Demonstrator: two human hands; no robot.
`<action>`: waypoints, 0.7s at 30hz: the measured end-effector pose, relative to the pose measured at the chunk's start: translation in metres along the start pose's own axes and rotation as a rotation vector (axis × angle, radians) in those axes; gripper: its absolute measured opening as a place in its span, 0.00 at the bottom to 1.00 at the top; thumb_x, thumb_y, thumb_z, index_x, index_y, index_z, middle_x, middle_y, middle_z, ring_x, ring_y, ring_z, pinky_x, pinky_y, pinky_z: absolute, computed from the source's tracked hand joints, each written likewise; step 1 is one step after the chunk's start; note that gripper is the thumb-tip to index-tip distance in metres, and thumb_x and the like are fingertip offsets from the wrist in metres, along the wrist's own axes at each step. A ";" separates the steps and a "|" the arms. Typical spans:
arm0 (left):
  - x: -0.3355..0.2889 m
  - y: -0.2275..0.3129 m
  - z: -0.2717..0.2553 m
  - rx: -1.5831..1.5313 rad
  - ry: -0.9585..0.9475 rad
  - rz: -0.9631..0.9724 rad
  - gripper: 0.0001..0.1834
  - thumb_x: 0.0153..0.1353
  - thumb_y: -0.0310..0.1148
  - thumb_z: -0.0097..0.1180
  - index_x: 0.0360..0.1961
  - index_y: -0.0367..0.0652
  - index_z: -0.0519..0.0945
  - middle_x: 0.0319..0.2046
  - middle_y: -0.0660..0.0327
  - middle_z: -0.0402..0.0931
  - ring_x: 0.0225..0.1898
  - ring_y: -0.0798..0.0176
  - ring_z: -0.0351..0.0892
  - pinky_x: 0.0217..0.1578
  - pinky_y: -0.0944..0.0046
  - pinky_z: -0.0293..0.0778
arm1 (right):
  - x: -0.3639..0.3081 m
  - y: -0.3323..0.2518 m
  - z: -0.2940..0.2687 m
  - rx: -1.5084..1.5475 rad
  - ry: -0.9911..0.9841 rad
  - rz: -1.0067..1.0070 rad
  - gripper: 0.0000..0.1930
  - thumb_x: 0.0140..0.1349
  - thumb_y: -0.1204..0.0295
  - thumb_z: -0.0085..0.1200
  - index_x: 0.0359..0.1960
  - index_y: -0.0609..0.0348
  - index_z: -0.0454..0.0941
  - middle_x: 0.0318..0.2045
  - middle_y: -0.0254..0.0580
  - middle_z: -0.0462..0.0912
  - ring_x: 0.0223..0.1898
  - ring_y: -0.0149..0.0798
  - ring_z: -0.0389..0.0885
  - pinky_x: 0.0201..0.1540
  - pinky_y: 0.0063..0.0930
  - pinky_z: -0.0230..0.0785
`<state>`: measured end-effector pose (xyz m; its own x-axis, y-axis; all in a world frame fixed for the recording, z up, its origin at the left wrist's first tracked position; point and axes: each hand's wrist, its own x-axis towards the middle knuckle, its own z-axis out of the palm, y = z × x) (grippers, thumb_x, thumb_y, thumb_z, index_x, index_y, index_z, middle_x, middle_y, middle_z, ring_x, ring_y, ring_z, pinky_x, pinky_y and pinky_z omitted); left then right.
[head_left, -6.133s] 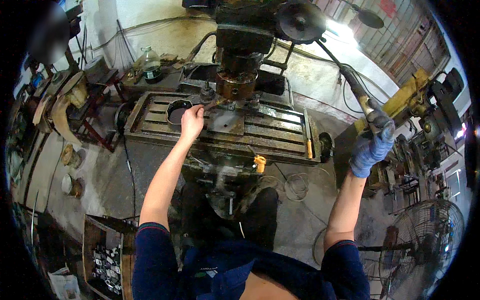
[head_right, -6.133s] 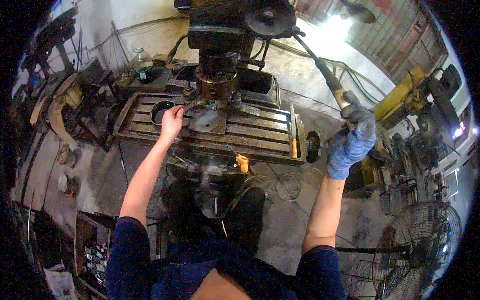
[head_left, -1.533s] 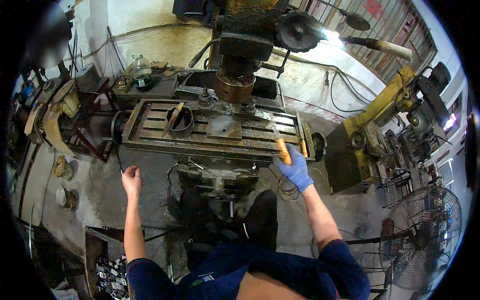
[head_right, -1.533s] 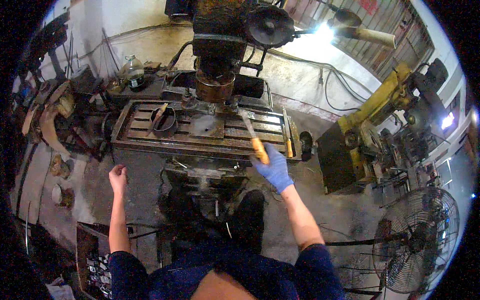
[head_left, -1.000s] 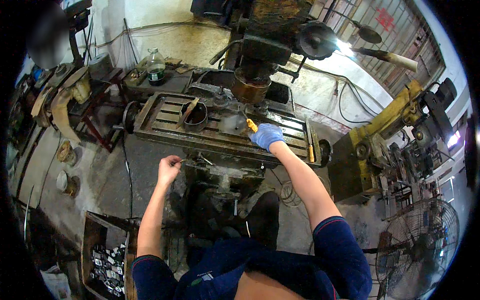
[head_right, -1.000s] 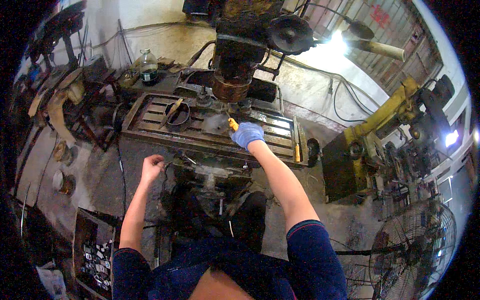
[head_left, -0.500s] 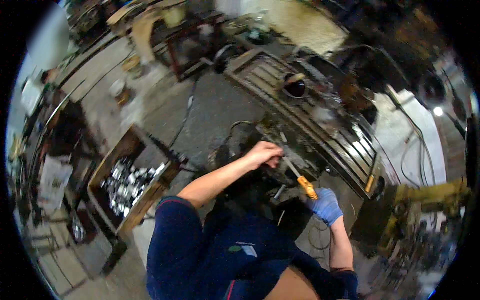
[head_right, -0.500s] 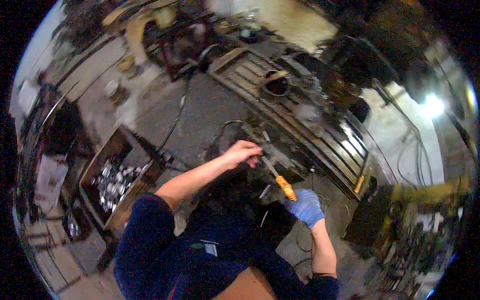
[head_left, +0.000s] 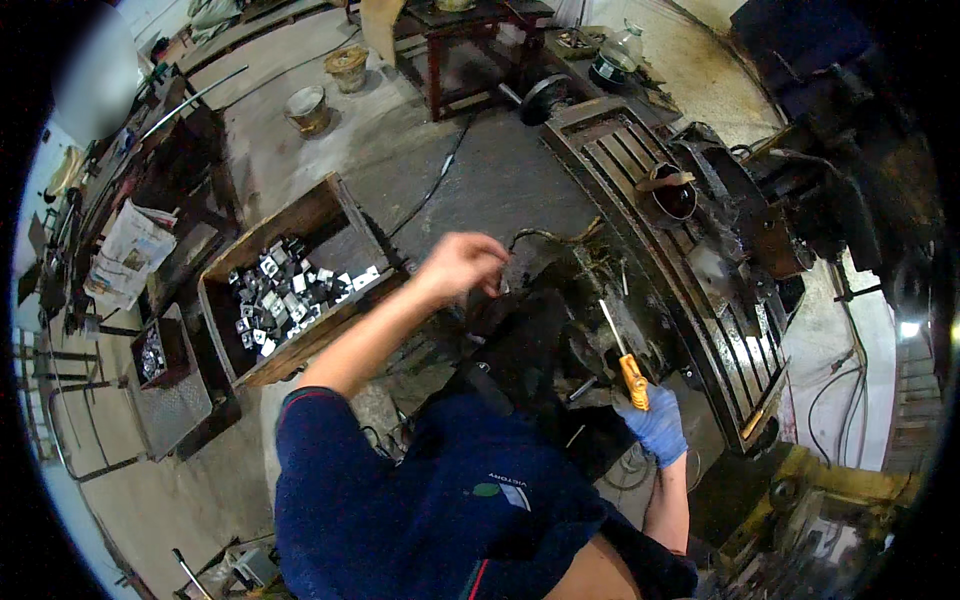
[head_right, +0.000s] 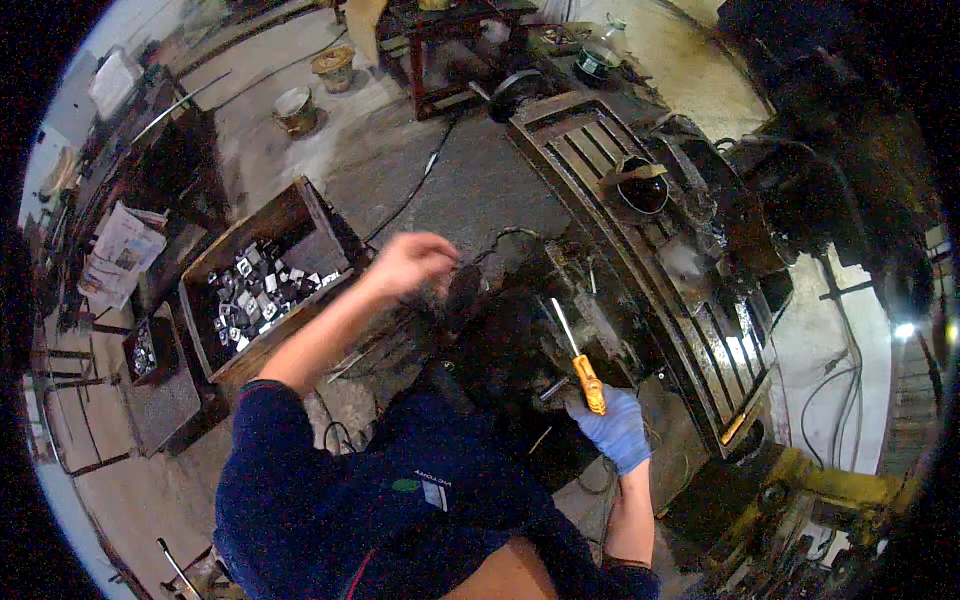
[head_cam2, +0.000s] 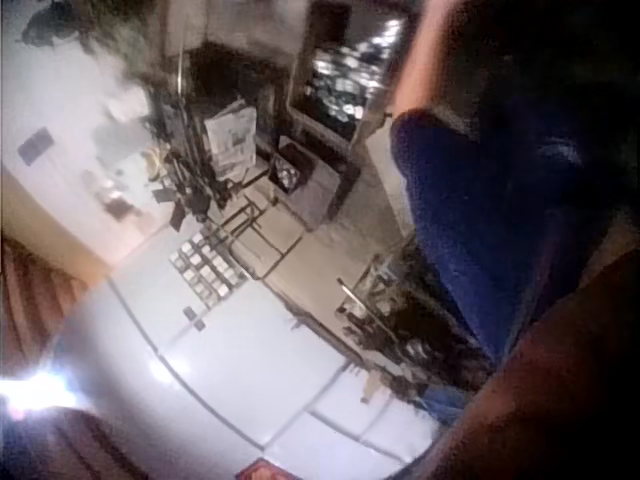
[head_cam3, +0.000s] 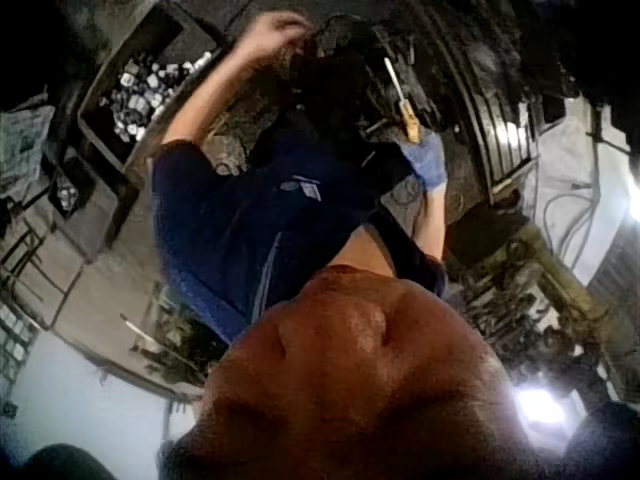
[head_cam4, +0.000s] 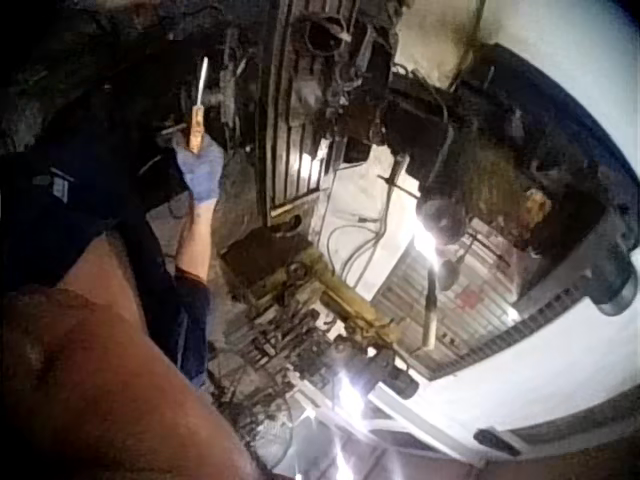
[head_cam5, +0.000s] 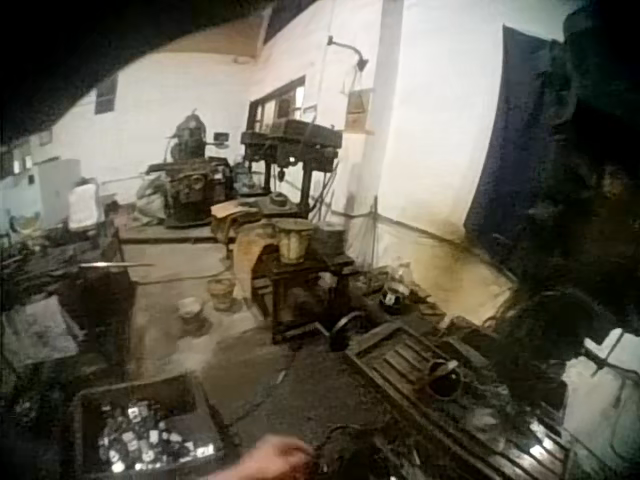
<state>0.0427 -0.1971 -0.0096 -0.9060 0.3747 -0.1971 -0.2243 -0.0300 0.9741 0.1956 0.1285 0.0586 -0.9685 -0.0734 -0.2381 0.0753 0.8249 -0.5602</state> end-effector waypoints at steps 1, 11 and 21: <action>-0.015 0.008 -0.030 0.297 0.174 0.136 0.10 0.52 0.26 0.52 0.35 0.33 0.76 0.23 0.62 0.76 0.23 0.69 0.75 0.27 0.68 0.72 | -0.003 0.001 -0.002 0.013 -0.001 0.005 0.14 0.48 0.61 0.60 0.27 0.60 0.76 0.18 0.48 0.76 0.20 0.41 0.76 0.24 0.32 0.65; -0.108 -0.042 -0.205 1.388 0.250 -0.325 0.18 0.41 0.35 0.59 0.38 0.46 0.79 0.32 0.53 0.78 0.38 0.51 0.77 0.38 0.57 0.73 | -0.004 0.023 0.012 0.013 -0.017 -0.009 0.17 0.46 0.59 0.61 0.25 0.61 0.75 0.18 0.50 0.76 0.20 0.47 0.76 0.24 0.34 0.66; -0.068 -0.082 -0.205 1.511 0.206 -0.522 0.17 0.37 0.38 0.60 0.31 0.42 0.78 0.35 0.51 0.78 0.40 0.51 0.77 0.38 0.57 0.74 | -0.005 0.007 0.005 -0.109 -0.006 0.002 0.18 0.47 0.56 0.59 0.23 0.60 0.74 0.18 0.51 0.76 0.22 0.51 0.76 0.24 0.37 0.66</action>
<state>0.0492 -0.4103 -0.0986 -0.9065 -0.0779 -0.4150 -0.0801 0.9967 -0.0123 0.2024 0.1318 0.0514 -0.9670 -0.0745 -0.2437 0.0505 0.8813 -0.4698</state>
